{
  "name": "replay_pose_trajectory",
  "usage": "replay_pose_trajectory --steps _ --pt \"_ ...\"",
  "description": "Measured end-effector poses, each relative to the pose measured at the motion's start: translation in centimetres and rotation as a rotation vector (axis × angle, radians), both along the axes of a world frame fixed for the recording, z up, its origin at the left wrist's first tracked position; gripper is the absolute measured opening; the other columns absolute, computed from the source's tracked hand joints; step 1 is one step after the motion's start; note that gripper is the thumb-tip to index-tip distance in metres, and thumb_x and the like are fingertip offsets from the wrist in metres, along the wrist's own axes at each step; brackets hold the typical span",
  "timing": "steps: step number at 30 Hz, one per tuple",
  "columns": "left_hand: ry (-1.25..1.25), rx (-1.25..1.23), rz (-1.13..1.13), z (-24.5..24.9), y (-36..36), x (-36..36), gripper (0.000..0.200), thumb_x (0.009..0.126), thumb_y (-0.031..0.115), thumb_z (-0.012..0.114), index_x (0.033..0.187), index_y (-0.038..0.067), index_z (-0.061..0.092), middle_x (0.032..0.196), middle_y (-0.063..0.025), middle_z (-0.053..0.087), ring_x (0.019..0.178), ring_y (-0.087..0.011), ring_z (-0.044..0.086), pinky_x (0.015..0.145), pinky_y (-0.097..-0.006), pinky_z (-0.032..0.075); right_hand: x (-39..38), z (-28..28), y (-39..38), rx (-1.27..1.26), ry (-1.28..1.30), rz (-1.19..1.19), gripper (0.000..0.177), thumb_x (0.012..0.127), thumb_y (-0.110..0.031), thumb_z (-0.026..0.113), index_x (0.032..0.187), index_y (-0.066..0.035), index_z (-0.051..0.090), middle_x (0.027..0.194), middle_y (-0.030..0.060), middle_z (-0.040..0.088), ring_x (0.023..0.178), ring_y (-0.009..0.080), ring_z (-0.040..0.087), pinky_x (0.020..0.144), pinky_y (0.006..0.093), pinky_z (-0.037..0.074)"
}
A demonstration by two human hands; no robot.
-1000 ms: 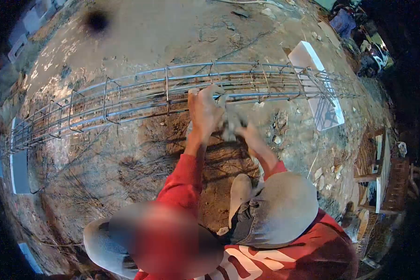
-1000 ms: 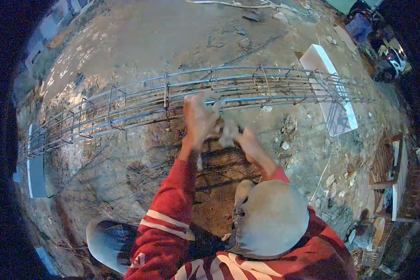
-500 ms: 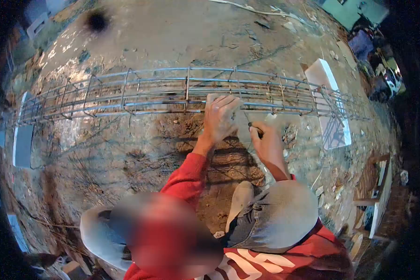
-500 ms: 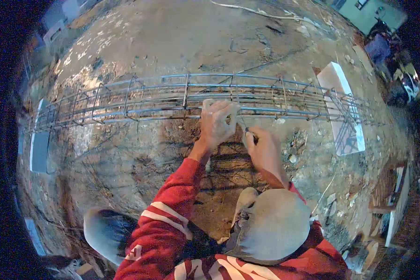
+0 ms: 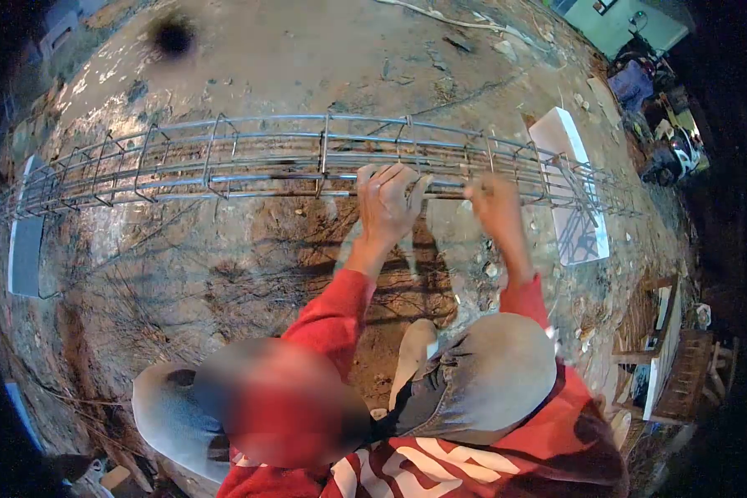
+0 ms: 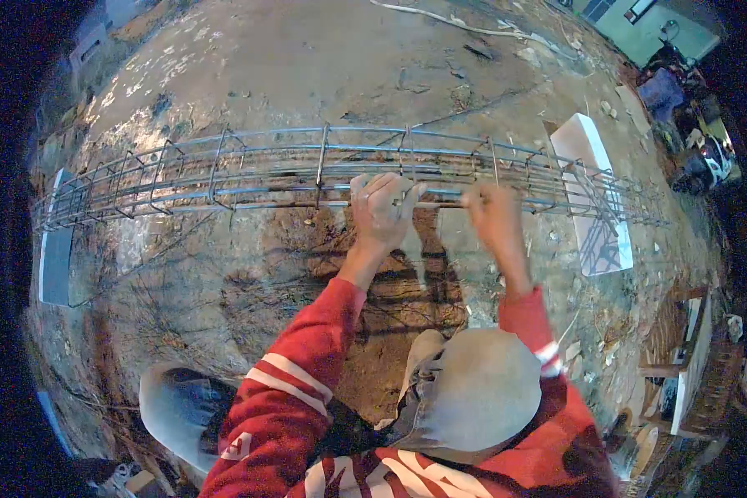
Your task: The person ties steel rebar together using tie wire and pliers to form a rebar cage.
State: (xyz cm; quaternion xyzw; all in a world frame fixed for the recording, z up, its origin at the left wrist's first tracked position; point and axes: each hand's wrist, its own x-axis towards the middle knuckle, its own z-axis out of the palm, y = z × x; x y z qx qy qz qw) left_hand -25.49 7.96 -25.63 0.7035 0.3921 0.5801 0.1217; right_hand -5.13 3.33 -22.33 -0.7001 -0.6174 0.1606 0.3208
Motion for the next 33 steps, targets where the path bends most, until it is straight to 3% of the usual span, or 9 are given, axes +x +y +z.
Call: replay_pose_trajectory --steps 6,7,10,13,14,16,22,27,33 --pt "-0.036 -0.054 0.020 0.9 -0.4 0.3 0.014 0.079 0.017 0.071 0.074 0.008 0.061 0.073 -0.0082 0.062 0.073 -0.0296 0.059 0.075 -0.0393 0.037 -7.5 -2.4 -7.3 -0.358 0.701 -0.389 0.034 0.087 0.000 0.058 0.120 0.007 0.056 0.080 0.0076 0.064 0.056 0.0111 0.054 0.052 0.0292 0.046" --pt "-0.122 0.017 0.055 1.0 -0.5 0.4 0.014 0.079 0.017 0.071 0.074 0.007 0.061 0.072 -0.0089 0.061 0.072 -0.0306 0.058 0.074 -0.0401 0.037 -6.0 -3.9 -7.0 -0.209 0.488 -0.210 0.018 0.086 -0.003 0.057 0.101 0.006 0.062 0.069 0.0024 0.056 0.056 0.0121 0.057 0.050 0.0307 0.046" --pt "-0.261 -0.007 0.140 0.2 -2.5 0.6 0.020 0.085 0.023 0.067 0.078 0.005 0.062 0.075 -0.0126 0.061 0.071 -0.0324 0.057 0.070 -0.0406 0.040 -4.8 -3.7 -7.5 -0.142 0.410 -0.047 0.019 0.085 -0.003 0.060 0.101 0.005 0.065 0.073 0.0034 0.061 0.063 0.0107 0.058 0.057 0.0300 0.047" --pt "-0.718 -1.167 -0.247 -0.5 -3.6 2.1 0.042 0.096 0.044 0.055 0.096 0.004 0.064 0.094 -0.0048 0.065 0.087 -0.0178 0.060 0.075 -0.0327 0.045 -6.5 -1.5 -7.9 -0.081 0.343 -0.063 0.015 0.085 -0.004 0.060 0.097 0.003 0.067 0.074 0.0033 0.063 0.066 0.0079 0.054 0.060 0.0266 0.044" --pt "-0.710 -1.165 -0.253 -0.8 -3.4 2.5 0.042 0.096 0.044 0.055 0.096 0.004 0.064 0.094 -0.0048 0.065 0.087 -0.0178 0.060 0.075 -0.0327 0.045 -6.9 -0.8 -8.1 -0.136 0.277 -0.081 0.015 0.085 -0.003 0.059 0.097 0.002 0.067 0.073 0.0012 0.061 0.064 0.0068 0.050 0.059 0.0252 0.042" --pt "-1.358 -1.394 -0.683 -0.3 -2.9 2.9 0.046 0.095 0.048 0.056 0.106 0.003 0.060 0.098 -0.0048 0.063 0.089 -0.0172 0.058 0.074 -0.0303 0.046 -7.2 -1.4 -8.2 -0.105 0.308 -0.073 0.011 0.085 -0.007 0.063 0.094 -0.001 0.068 0.068 0.0016 0.061 0.063 0.0071 0.052 0.057 0.0252 0.042" --pt "-1.441 -1.566 -1.036 -1.4 -0.7 1.7 0.036 0.092 0.047 0.060 0.097 0.012 0.055 0.065 0.0081 0.033 0.054 -0.0068 0.029 0.051 -0.0246 0.026 -2.3 -0.1 -8.5 -0.001 0.222 0.031 0.019 0.086 -0.022 0.068 0.092 -0.003 0.070 0.078 0.0088 0.068 0.075 0.0161 0.061 0.069 0.0319 0.047" --pt "-1.037 -1.513 -0.589 -2.6 -0.4 1.3 0.036 0.086 0.040 0.070 0.100 0.008 0.063 0.068 0.0066 0.042 0.053 -0.0082 0.033 0.051 -0.0241 0.028 17.4 2.6 -3.1 0.507 -0.578 -0.384 0.031 0.087 -0.021 0.065 0.113 -0.005 0.063 0.104 0.0185 0.064 0.100 0.0384 0.060 0.084 0.0448 0.048" --pt "-0.580 -1.141 -0.325 0.6 -1.8 0.8 0.034 0.082 0.032 0.076 0.089 -0.001 0.072 0.066 0.0015 0.056 0.057 -0.0080 0.048 0.051 -0.0262 0.038 27.8 2.0 -1.1 0.160 -0.763 -0.185 0.041 0.084 -0.020 0.067 0.121 -0.007 0.056 0.115 0.0176 0.060 0.106 0.0384 0.057 0.090 0.0481 0.045"
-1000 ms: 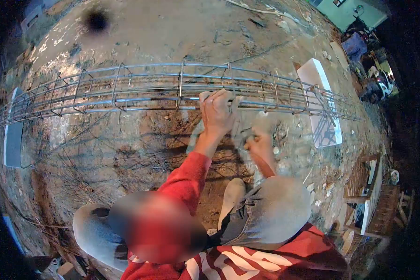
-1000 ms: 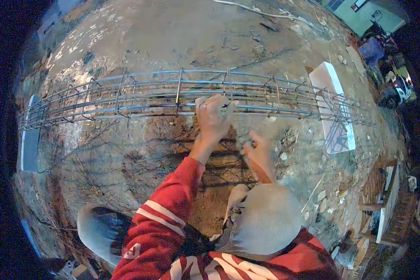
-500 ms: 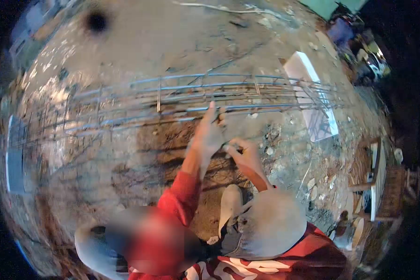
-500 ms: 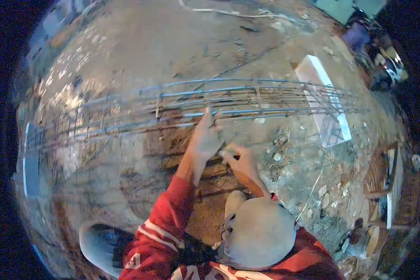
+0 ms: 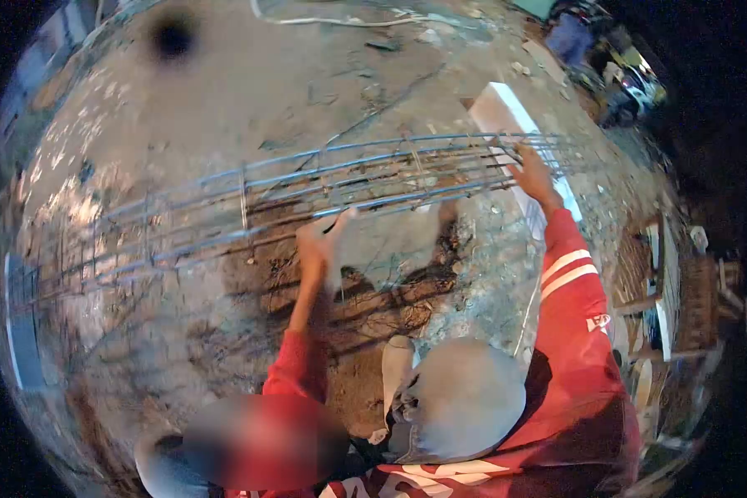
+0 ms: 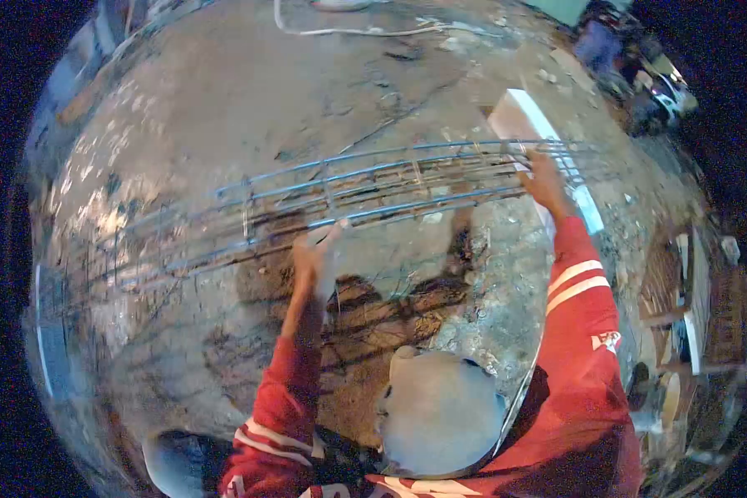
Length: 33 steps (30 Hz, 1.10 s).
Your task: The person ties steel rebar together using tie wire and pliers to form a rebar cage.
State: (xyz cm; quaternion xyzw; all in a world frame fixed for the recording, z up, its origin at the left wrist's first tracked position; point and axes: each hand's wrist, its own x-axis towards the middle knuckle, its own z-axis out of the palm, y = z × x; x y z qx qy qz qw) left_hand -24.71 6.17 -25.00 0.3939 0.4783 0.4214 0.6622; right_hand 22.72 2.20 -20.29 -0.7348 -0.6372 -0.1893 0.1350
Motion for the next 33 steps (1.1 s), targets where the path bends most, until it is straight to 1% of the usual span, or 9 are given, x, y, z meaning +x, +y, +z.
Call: replay_pose_trajectory --steps 3,7,9,10,14,19,25,29,33 --pt "0.104 0.221 0.133 -1.3 -0.3 1.2 0.034 0.085 0.031 0.073 0.084 -0.003 0.071 0.067 -0.0013 0.058 0.058 -0.0088 0.050 0.050 -0.0282 0.040 0.4 0.1 1.5 -0.218 -0.153 -0.256 0.036 0.086 -0.018 0.062 0.120 -0.008 0.054 0.112 0.0184 0.060 0.104 0.0386 0.058 0.085 0.0499 0.047" --pt "0.027 0.111 0.032 -1.0 -1.2 0.5 0.036 0.087 0.031 0.070 0.079 -0.004 0.068 0.067 -0.0027 0.060 0.057 -0.0112 0.052 0.051 -0.0327 0.042 -3.5 2.5 1.8 -0.008 -0.090 -0.180 0.034 0.087 -0.012 0.055 0.120 -0.005 0.052 0.110 0.0225 0.060 0.099 0.0420 0.058 0.079 0.0519 0.047" --pt "0.003 0.026 0.341 -2.6 -2.0 1.1 0.032 0.089 0.028 0.066 0.078 -0.003 0.063 0.074 -0.0092 0.062 0.061 -0.0217 0.058 0.059 -0.0398 0.045 -6.3 5.1 1.5 0.061 -0.053 -0.153 0.035 0.086 -0.010 0.054 0.120 -0.003 0.052 0.108 0.0237 0.060 0.098 0.0428 0.058 0.078 0.0521 0.048" --pt "0.475 0.442 0.533 -4.3 -2.0 1.6 0.027 0.089 0.023 0.061 0.074 0.000 0.060 0.072 -0.0136 0.061 0.071 -0.0290 0.057 0.068 -0.0393 0.044 -9.0 6.5 1.0 -0.064 -0.029 -0.044 0.036 0.086 -0.009 0.053 0.121 -0.002 0.052 0.108 0.0247 0.060 0.099 0.0435 0.057 0.081 0.0519 0.047" --pt "0.610 0.884 0.623 -3.4 -1.4 0.0 0.016 0.082 0.012 0.062 0.093 0.001 0.060 0.086 -0.0205 0.059 0.082 -0.0421 0.056 0.077 -0.0483 0.044 -17.6 9.1 -1.6 -0.481 -0.015 0.408 0.045 0.082 -0.006 0.052 0.126 0.002 0.049 0.111 0.0273 0.058 0.106 0.0439 0.054 0.094 0.0468 0.044" --pt "0.366 0.810 0.478 -4.0 -0.5 1.3 0.016 0.086 0.015 0.060 0.091 0.000 0.061 0.084 -0.0209 0.059 0.080 -0.0407 0.058 0.073 -0.0468 0.046 -27.1 9.8 -0.7 -0.982 0.117 0.407 0.038 0.082 -0.006 0.051 0.119 0.002 0.050 0.113 0.0267 0.055 0.107 0.0442 0.051 0.088 0.0496 0.044" --pt "0.044 0.727 0.215 -6.0 0.4 2.7 0.015 0.090 0.011 0.056 0.097 -0.001 0.062 0.090 -0.0213 0.061 0.086 -0.0410 0.059 0.075 -0.0421 0.048 -28.3 8.3 1.4 -0.869 -0.201 0.494 0.045 0.078 -0.004 0.051 0.123 0.001 0.044 0.101 0.0273 0.051 0.091 0.0449 0.053 0.082 0.0497 0.043" --pt "0.000 0.766 0.308 -6.4 0.4 3.3 0.014 0.087 0.009 0.057 0.096 -0.002 0.061 0.092 -0.0221 0.060 0.087 -0.0413 0.059 0.075 -0.0415 0.047 -31.3 9.1 1.3 -0.875 -0.293 0.408 0.028 0.079 -0.006 0.052 0.104 0.006 0.047 0.091 0.0298 0.053 0.088 0.0457 0.054 0.077 0.0503 0.046" --pt "0.039 0.778 0.350 -6.7 0.2 3.3 0.016 0.084 0.001 0.057 0.097 -0.006 0.060 0.094 -0.0243 0.062 0.092 -0.0396 0.061 0.083 -0.0398 0.048 -31.0 9.1 1.9 -0.895 -0.311 0.445 0.027 0.079 -0.007 0.054 0.102 0.005 0.048 0.091 0.0289 0.055 0.088 0.0443 0.055 0.075 0.0499 0.047"
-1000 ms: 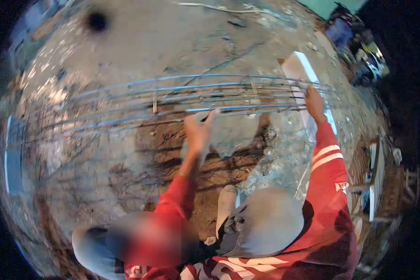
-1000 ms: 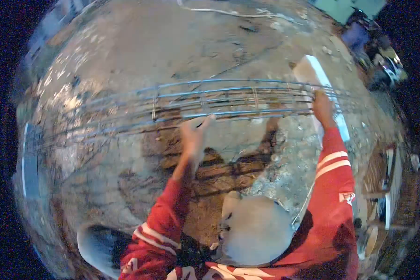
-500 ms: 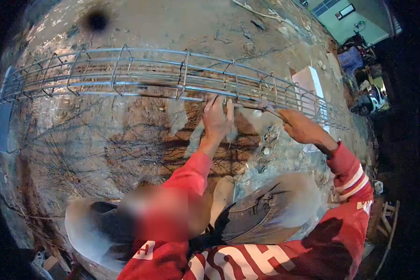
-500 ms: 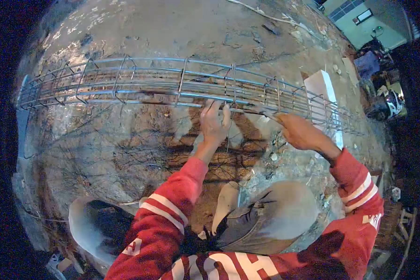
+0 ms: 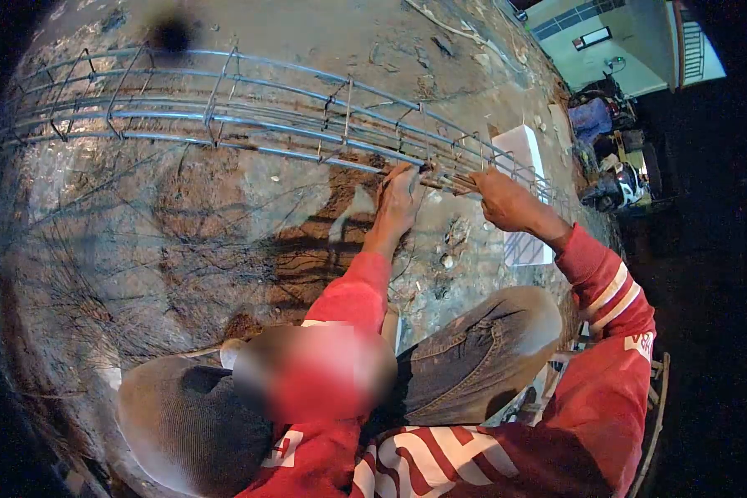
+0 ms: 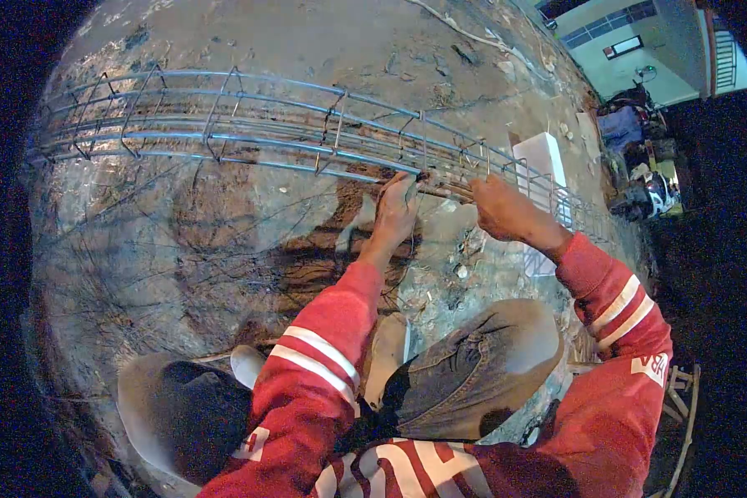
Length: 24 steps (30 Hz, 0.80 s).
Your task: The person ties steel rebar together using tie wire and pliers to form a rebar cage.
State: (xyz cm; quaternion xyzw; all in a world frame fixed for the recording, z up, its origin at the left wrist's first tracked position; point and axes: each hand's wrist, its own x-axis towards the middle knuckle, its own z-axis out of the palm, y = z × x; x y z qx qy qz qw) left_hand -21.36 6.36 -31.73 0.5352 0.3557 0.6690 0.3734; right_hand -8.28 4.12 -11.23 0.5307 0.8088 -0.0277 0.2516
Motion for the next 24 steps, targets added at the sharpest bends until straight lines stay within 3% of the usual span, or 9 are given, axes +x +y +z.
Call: replay_pose_trajectory --steps 4,7,12,15,20,24 --pt "0.031 -0.121 -0.146 0.5 0.1 -0.7 0.022 0.078 -0.002 0.056 0.099 -0.006 0.062 0.100 -0.0243 0.064 0.097 -0.0406 0.061 0.087 -0.0402 0.048 0.3 -0.5 -0.4 0.050 0.008 0.031 0.023 0.078 -0.005 0.053 0.099 0.004 0.051 0.088 0.0264 0.057 0.084 0.0442 0.057 0.073 0.0516 0.046" --pt "-0.066 -0.022 -0.037 -0.4 0.2 0.3 0.025 0.077 -0.003 0.055 0.100 -0.006 0.063 0.101 -0.0243 0.064 0.099 -0.0408 0.061 0.089 -0.0397 0.048 0.6 -1.0 -0.6 0.087 0.058 0.073 0.022 0.078 -0.003 0.053 0.099 0.003 0.052 0.088 0.0266 0.058 0.083 0.0448 0.057 0.073 0.0519 0.046" --pt "-0.018 -0.024 0.022 -1.9 0.4 1.2 0.030 0.076 0.002 0.056 0.104 -0.004 0.063 0.107 -0.0231 0.063 0.103 -0.0390 0.061 0.092 -0.0394 0.047 0.1 -1.2 -0.7 0.134 0.105 0.042 0.019 0.077 -0.003 0.052 0.095 0.004 0.051 0.086 0.0264 0.058 0.084 0.0447 0.058 0.073 0.0505 0.047" --pt "-0.024 -0.034 0.013 -2.0 -0.1 1.0 0.034 0.075 0.006 0.058 0.107 -0.003 0.063 0.112 -0.0220 0.063 0.104 -0.0382 0.061 0.092 -0.0399 0.048 -0.6 -0.8 -1.1 0.175 0.095 0.130 0.016 0.078 -0.007 0.054 0.091 0.003 0.052 0.083 0.0244 0.059 0.078 0.0440 0.060 0.066 0.0504 0.050" --pt "-0.018 -0.051 0.059 -2.6 0.3 1.6 0.032 0.075 0.004 0.060 0.105 -0.002 0.065 0.110 -0.0206 0.064 0.104 -0.0367 0.061 0.091 -0.0391 0.048 -2.6 -1.6 -3.0 0.266 -0.037 -0.020 0.023 0.082 -0.005 0.053 0.102 0.003 0.046 0.087 0.0252 0.063 0.068 0.0439 0.063 0.058 0.0512 0.051" --pt "0.033 0.014 0.044 -3.0 0.2 1.0 0.036 0.074 0.000 0.065 0.110 0.001 0.063 0.113 -0.0192 0.062 0.107 -0.0357 0.060 0.091 -0.0386 0.048 -3.8 -3.0 -4.7 0.225 0.153 -0.196 0.032 0.081 -0.009 0.056 0.107 0.005 0.041 0.077 0.0295 0.061 0.070 0.0455 0.063 0.059 0.0527 0.050"
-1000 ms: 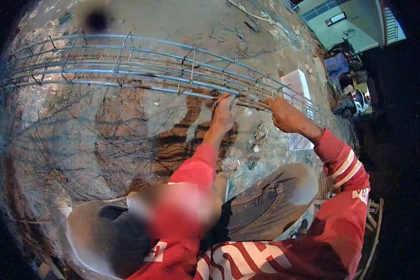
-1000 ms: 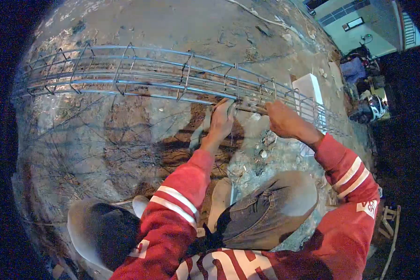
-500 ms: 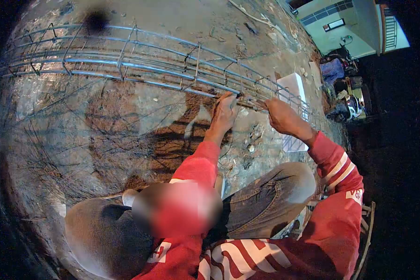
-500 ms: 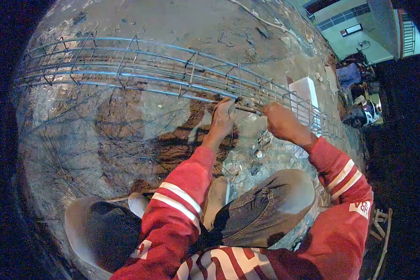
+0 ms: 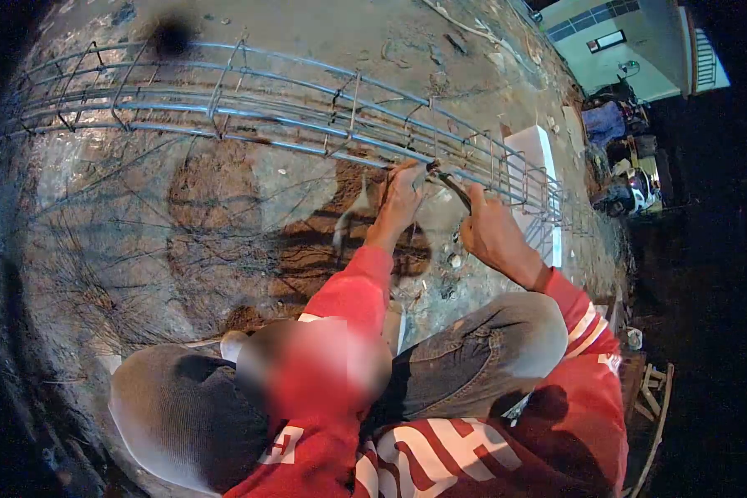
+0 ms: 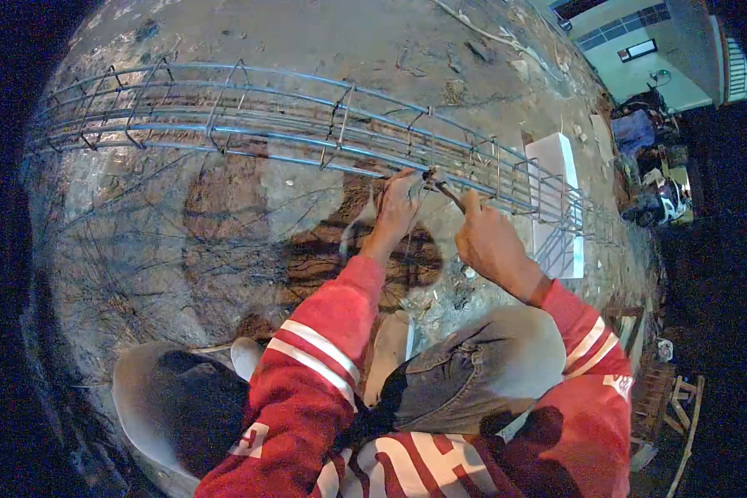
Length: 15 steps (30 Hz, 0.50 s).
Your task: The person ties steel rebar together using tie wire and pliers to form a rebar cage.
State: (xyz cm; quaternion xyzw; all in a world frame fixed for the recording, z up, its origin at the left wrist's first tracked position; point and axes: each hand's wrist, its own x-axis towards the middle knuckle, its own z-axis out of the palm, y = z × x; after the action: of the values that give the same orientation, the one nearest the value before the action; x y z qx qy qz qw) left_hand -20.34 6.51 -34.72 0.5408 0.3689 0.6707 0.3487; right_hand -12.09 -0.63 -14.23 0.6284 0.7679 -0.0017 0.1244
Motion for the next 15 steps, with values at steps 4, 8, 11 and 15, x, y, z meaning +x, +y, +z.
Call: replay_pose_trajectory --steps 4,8,11,15 --pt "-0.029 0.136 -0.025 -1.1 0.3 -0.2 0.045 0.075 -0.003 0.066 0.119 0.004 0.057 0.118 -0.0182 0.058 0.112 -0.0356 0.056 0.095 -0.0390 0.045 -0.5 -0.1 0.2 -0.100 0.279 -0.193 0.039 0.079 -0.013 0.063 0.104 0.006 0.041 0.072 0.0309 0.059 0.070 0.0487 0.061 0.061 0.0532 0.047" --pt "0.016 0.023 -0.183 -1.0 0.8 -1.5 0.047 0.075 -0.002 0.065 0.121 0.004 0.055 0.122 -0.0187 0.055 0.119 -0.0349 0.050 0.101 -0.0393 0.040 -1.2 -5.2 -1.6 0.127 0.396 -0.251 0.039 0.079 -0.014 0.067 0.105 0.004 0.044 0.074 0.0289 0.061 0.072 0.0483 0.061 0.062 0.0520 0.047" --pt "0.165 -0.054 -0.421 -0.1 1.0 -4.6 0.047 0.079 -0.003 0.060 0.125 0.004 0.053 0.124 -0.0191 0.054 0.118 -0.0339 0.052 0.101 -0.0393 0.040 -0.6 -9.6 -1.5 0.377 0.574 -0.356 0.035 0.081 -0.018 0.068 0.103 0.001 0.049 0.073 0.0256 0.061 0.073 0.0452 0.062 0.061 0.0501 0.046" --pt "0.122 -0.238 -0.288 1.6 1.6 -6.3 0.027 0.085 0.013 0.056 0.108 0.001 0.064 0.110 -0.0182 0.064 0.106 -0.0326 0.059 0.093 -0.0392 0.045 -1.5 -4.2 -1.4 0.129 0.431 -0.407 0.036 0.082 -0.015 0.069 0.110 0.000 0.051 0.073 0.0219 0.059 0.067 0.0338 0.061 0.061 0.0420 0.046"
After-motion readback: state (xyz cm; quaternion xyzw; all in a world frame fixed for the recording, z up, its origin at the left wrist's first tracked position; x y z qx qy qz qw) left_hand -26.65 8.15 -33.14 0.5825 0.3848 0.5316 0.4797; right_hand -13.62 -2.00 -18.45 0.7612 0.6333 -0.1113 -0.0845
